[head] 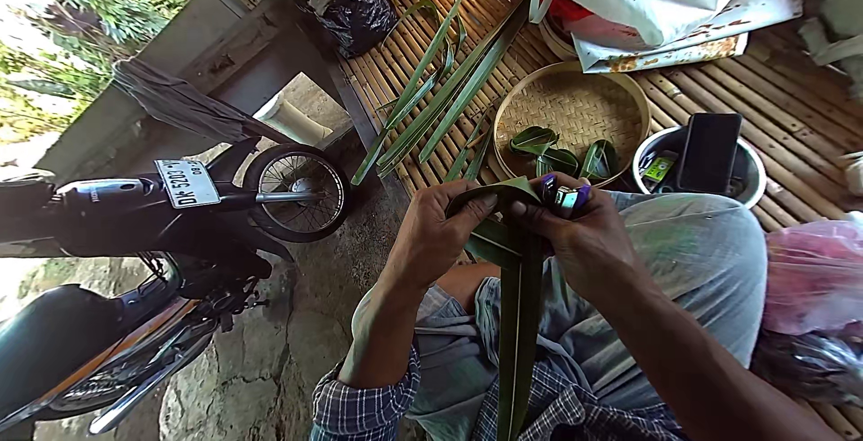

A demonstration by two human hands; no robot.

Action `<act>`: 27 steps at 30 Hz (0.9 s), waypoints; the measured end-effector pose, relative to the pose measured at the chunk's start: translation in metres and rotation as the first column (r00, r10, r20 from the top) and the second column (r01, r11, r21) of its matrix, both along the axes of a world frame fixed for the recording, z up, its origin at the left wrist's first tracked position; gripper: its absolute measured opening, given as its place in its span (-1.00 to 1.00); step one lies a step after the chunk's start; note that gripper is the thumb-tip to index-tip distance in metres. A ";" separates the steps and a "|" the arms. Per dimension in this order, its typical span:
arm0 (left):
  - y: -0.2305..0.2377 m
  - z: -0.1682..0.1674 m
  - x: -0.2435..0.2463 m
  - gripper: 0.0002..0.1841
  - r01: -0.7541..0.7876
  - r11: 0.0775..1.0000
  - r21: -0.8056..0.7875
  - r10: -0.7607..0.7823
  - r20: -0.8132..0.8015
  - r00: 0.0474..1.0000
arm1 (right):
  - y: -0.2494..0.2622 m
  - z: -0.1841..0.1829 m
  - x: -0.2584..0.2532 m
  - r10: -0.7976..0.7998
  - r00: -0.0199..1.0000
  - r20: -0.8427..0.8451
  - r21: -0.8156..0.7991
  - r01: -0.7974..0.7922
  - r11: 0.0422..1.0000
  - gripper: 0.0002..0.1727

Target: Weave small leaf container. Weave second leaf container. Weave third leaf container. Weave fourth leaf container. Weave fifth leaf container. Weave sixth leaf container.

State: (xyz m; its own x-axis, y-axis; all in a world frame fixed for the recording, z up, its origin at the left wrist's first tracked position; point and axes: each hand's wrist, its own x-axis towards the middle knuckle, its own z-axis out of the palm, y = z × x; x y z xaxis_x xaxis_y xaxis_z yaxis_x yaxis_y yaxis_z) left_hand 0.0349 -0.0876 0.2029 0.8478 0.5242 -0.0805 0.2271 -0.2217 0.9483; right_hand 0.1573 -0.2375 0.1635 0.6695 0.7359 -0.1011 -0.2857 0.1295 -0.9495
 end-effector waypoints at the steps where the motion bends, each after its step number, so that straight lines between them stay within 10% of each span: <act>1: 0.000 -0.001 0.000 -0.83 -0.004 1.000 0.006 0.004 0.010 1.000 | 0.000 0.000 0.000 -0.005 1.000 -0.003 0.005 0.005 1.000 -0.78; 27: -0.010 -0.003 0.005 -0.90 -0.062 0.991 -0.122 0.064 0.017 0.998 | 0.001 0.001 0.001 -0.019 1.000 0.006 -0.008 0.020 1.000 -0.81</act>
